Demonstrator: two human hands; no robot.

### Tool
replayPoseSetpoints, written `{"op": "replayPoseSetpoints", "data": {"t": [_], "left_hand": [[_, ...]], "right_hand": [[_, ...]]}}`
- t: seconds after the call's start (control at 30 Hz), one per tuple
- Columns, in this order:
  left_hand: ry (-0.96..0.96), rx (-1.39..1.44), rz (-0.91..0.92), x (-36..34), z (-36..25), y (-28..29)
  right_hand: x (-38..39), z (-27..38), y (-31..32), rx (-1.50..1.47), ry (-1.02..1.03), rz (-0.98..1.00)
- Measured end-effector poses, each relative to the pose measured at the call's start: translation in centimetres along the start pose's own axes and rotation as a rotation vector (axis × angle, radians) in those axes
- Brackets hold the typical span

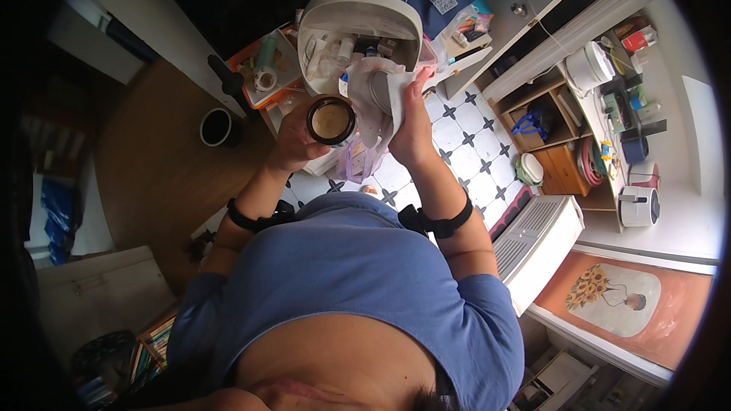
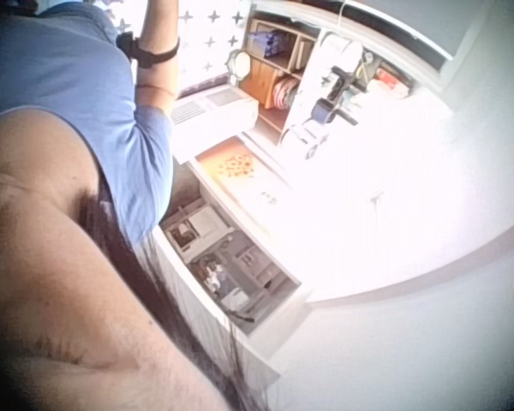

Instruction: The person stands at a table and repeatedly picks up small items from a white bucket, including tubes, boxes, and packets. They wipe each item with a white cloth and place it back into the bucket. The task continues with multiple items handled one at a time.

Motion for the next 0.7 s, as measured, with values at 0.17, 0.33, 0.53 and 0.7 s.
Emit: {"op": "replayPoseSetpoints", "data": {"t": [0.17, 0.33, 0.53, 0.7], "left_hand": [[-0.074, -0.056, 0.084, -0.2, -0.8, -0.2], [-0.181, -0.108, 0.092, -0.3, -1.4, -0.4], [-0.132, -0.125, 0.038, 0.0, -1.9, -0.3], [-0.051, -0.131, 0.000, 0.3, -2.0, -0.1]], "right_hand": [[0.2, 0.9, -0.9, -0.026, -0.026, 0.051], [0.3, 1.3, -0.9, -0.139, -0.051, 0.021], [0.4, 0.0, -0.5, -0.033, 0.002, 0.002], [0.4, 1.7, -1.7, 0.921, 0.552, 0.397]]}}
Point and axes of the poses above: each hand's wrist, its own x-axis away from the middle knuckle, its own y-axis out of the back of the hand, z = x × y, the point moved 2 cm from there along -x, towards the middle knuckle, and after that the axes turned 3 degrees about y, right-handed, at the moved point
